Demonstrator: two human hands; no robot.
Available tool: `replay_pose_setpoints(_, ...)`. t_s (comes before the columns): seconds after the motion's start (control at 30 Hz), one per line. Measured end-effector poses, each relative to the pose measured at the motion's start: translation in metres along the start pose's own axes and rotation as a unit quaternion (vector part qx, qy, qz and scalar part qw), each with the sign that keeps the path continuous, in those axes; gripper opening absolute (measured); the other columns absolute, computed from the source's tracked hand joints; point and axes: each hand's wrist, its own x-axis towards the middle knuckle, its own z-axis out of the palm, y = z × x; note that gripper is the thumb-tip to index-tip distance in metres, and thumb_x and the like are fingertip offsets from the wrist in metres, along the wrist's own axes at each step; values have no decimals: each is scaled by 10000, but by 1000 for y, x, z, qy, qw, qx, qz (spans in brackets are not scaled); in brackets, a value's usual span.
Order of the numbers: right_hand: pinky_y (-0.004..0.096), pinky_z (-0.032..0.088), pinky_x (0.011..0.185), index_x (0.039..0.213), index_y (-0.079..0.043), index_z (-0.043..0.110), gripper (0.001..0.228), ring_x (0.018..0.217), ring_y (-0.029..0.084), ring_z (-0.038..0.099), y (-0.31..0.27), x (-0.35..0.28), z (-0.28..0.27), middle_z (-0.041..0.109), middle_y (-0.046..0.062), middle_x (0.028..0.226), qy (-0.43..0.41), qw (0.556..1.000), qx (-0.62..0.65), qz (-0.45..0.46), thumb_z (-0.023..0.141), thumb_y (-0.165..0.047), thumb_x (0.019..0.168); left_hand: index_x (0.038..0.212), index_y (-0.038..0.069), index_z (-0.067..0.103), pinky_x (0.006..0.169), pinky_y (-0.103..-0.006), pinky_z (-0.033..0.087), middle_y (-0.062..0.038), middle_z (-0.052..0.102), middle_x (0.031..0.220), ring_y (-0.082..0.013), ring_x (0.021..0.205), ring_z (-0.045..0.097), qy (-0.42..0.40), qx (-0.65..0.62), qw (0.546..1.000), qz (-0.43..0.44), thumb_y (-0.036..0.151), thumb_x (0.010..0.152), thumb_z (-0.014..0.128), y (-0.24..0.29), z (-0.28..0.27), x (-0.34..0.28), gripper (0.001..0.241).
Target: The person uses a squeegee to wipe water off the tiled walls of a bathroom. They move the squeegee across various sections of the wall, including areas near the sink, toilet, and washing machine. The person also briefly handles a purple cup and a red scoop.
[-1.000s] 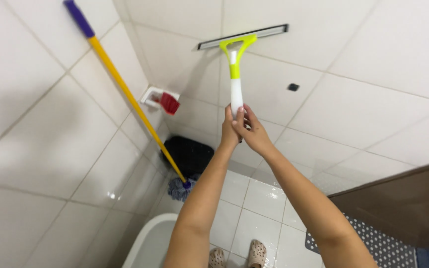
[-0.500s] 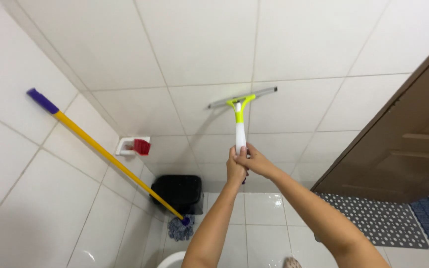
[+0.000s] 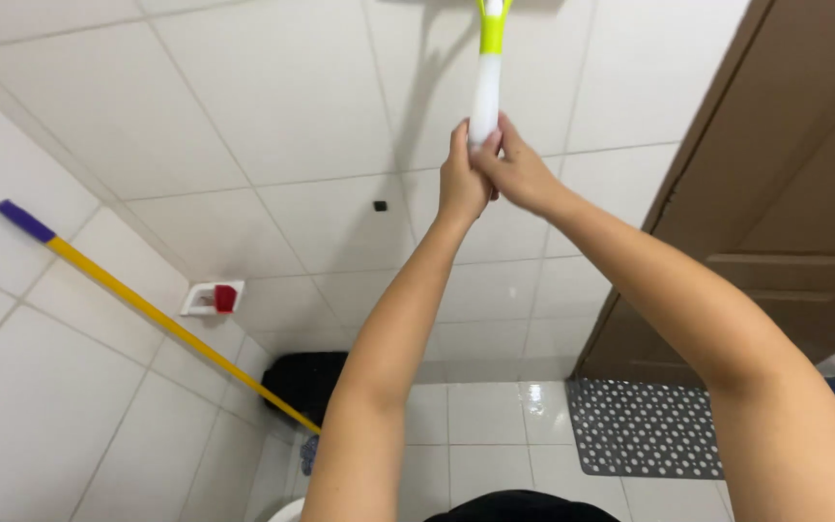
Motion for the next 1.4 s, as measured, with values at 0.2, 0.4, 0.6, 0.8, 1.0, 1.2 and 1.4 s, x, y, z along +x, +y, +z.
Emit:
replay_pose_setpoints(0.2, 381, 521, 999, 1533, 74, 293, 674, 1190, 279, 654, 102, 1, -44, 641, 226, 1309, 58, 998, 18, -15, 528, -372, 1086, 1433, 140, 361, 632, -336, 551, -118, 708, 989, -216, 815, 692, 87, 108, 979, 150, 403, 1152, 496, -121, 98, 20, 407)
replay_pose_setpoints(0.4, 425, 613, 596, 1333, 40, 451, 543, 779, 280, 709, 200, -83, -40, 693, 207, 988, -73, 966, 19, 246, 459, -411, 1031, 1425, 167, 320, 630, -495, 540, -211, 723, 894, -364, 758, 717, -17, 235, 968, -88, 246, 1007, 492, -207, 138, -72, 458)
replay_pose_setpoints(0.6, 393, 598, 629, 1313, 25, 523, 540, 814, 267, 706, 274, -147, -52, 714, 176, 1008, -139, 946, -62, 286, 478, -436, 1035, 1341, 113, 416, 709, -522, 540, -255, 716, 969, -449, 884, 712, -3, 183, 981, -69, 300, 1045, 543, -237, 175, -145, 373)
replay_pose_setpoints(0.8, 378, 547, 915, 1450, 21, 426, 581, 1051, 278, 693, 175, -74, -111, 693, 207, 1166, 19, 997, -45, 56, 471, -385, 1038, 1404, 73, 459, 785, -480, 558, -251, 718, 1068, -431, 982, 712, 76, 132, 983, 105, 315, 1004, 587, -135, 182, -36, 485)
replay_pose_setpoints(1.0, 380, 516, 1004, 1562, 25, 267, 707, 1269, 311, 593, 56, -6, -177, 531, 260, 1425, 109, 992, 36, -42, 469, -437, 1066, 1311, 65, 543, 716, -432, 578, -222, 748, 972, -340, 858, 762, 90, 97, 982, 138, 429, 956, 651, 11, 192, 59, 519)
replay_pose_setpoints(1.2, 390, 455, 1064, 1600, -7, 227, 738, 1353, 314, 503, 52, -2, -181, 485, 253, 1488, 85, 993, 70, -52, 462, -451, 1058, 1298, 95, 460, 660, -439, 583, -197, 732, 953, -327, 794, 742, 45, 79, 990, 110, 480, 1023, 517, 16, 193, 69, 476)
replay_pose_setpoints(1.4, 388, 529, 996, 1543, 20, 232, 728, 1207, 311, 629, 137, -42, -139, 579, 261, 1348, 28, 994, 51, 90, 423, -457, 1027, 1313, 148, 438, 681, -446, 559, -209, 718, 986, -303, 809, 699, 18, 174, 983, 51, 468, 1052, 508, -94, 192, 17, 419)
